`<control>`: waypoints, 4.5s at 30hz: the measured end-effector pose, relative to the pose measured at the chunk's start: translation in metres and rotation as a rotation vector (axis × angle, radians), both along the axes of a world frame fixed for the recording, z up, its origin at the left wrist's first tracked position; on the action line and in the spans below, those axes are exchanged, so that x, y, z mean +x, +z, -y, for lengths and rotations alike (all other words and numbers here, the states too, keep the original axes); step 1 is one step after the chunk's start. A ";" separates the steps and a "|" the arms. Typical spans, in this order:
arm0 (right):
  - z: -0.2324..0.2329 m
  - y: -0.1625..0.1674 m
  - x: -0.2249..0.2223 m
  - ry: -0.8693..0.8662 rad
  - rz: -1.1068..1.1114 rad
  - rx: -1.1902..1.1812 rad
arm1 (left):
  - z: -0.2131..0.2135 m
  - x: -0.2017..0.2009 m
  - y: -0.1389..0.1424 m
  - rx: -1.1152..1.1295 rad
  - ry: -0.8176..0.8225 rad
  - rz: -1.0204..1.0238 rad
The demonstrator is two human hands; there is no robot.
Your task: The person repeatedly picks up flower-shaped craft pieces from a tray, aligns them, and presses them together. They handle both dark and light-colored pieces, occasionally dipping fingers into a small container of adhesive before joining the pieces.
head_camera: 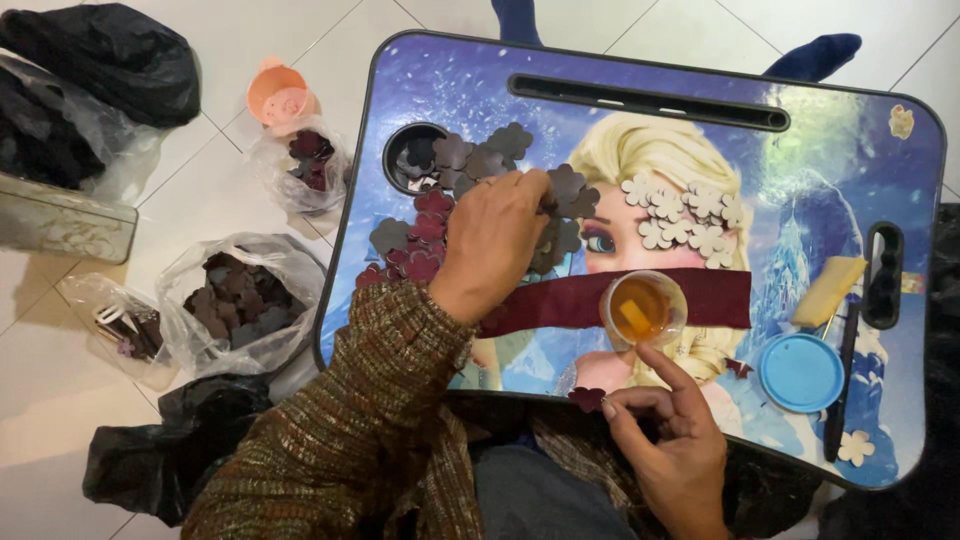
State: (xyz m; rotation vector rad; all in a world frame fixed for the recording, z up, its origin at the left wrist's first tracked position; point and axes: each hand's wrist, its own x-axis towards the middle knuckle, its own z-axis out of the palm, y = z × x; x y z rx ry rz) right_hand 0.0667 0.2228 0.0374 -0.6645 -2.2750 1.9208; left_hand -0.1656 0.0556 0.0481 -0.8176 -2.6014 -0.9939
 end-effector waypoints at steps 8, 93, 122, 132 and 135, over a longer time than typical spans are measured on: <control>0.002 0.003 -0.001 0.048 -0.025 0.012 | -0.001 -0.004 0.006 -0.169 -0.039 0.110; 0.025 0.023 -0.012 0.158 0.069 -0.156 | 0.031 0.167 -0.023 1.078 -0.168 1.504; 0.017 0.016 -0.004 0.107 0.100 -0.347 | 0.042 0.169 -0.029 1.003 -0.177 1.440; 0.014 0.014 -0.003 0.115 0.075 -0.378 | 0.043 0.164 -0.023 0.981 -0.150 1.445; 0.018 0.016 -0.004 0.191 0.050 -0.347 | 0.044 0.166 -0.021 0.955 -0.141 1.429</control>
